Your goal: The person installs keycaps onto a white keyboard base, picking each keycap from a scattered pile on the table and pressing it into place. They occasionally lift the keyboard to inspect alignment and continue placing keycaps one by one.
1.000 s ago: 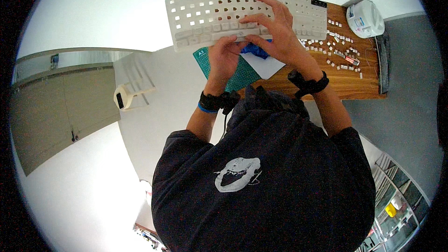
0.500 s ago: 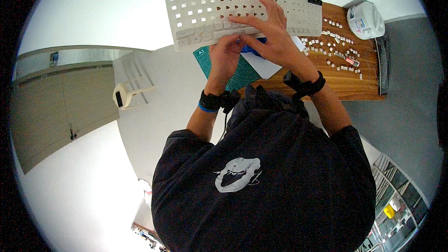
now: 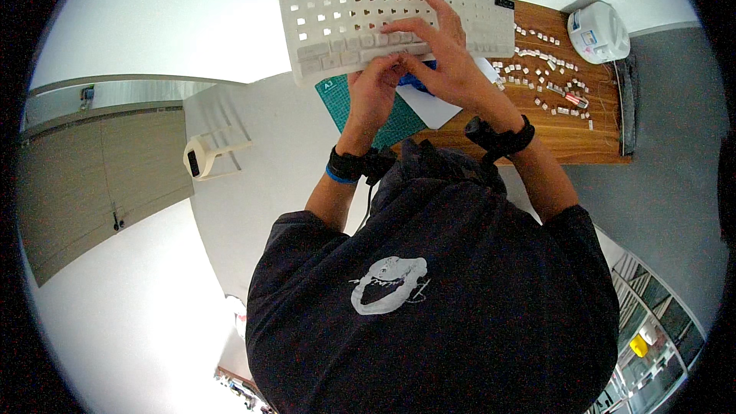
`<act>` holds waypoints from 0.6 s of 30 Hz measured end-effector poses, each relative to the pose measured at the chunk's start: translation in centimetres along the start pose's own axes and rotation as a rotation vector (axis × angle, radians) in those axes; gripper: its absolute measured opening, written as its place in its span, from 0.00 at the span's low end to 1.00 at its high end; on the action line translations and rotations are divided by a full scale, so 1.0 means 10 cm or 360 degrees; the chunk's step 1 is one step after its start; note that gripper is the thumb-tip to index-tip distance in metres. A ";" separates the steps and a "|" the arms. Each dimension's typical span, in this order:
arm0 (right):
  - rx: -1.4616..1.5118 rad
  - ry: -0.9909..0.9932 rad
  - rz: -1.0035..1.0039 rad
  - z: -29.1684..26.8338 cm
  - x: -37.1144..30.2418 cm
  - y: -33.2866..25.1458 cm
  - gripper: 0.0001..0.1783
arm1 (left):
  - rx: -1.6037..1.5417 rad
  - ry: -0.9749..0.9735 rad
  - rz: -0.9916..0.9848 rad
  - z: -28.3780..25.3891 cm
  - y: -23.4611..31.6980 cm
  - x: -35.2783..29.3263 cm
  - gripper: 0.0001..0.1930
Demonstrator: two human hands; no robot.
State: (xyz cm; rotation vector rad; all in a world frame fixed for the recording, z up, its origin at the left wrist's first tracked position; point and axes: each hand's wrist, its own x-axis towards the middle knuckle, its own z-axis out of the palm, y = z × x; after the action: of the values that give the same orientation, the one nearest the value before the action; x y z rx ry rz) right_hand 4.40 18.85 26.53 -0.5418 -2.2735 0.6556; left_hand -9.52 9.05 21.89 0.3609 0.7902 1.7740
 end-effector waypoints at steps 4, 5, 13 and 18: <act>-0.0035 0.0009 0.0014 0.01 0.00 -0.04 0.26 | -0.0083 -0.0028 0.0053 0.03 0.00 0.00 0.20; -0.0038 0.0009 0.0032 0.02 0.00 -0.05 0.25 | -0.0073 -0.0022 0.0049 0.00 0.00 0.00 0.19; 0.0014 -0.0023 0.0030 0.00 0.00 -0.03 0.24 | -0.0065 0.0012 0.0003 -0.07 -0.02 -0.02 0.19; 0.0086 -0.0008 0.0029 0.02 -0.03 0.01 0.27 | -0.0029 0.0042 0.0027 0.00 -0.01 -0.06 0.21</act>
State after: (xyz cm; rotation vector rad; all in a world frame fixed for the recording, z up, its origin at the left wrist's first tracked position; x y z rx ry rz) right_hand 4.47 18.74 26.23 -0.5355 -2.2511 0.7262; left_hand -9.29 8.49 21.91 0.3337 0.7912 1.8036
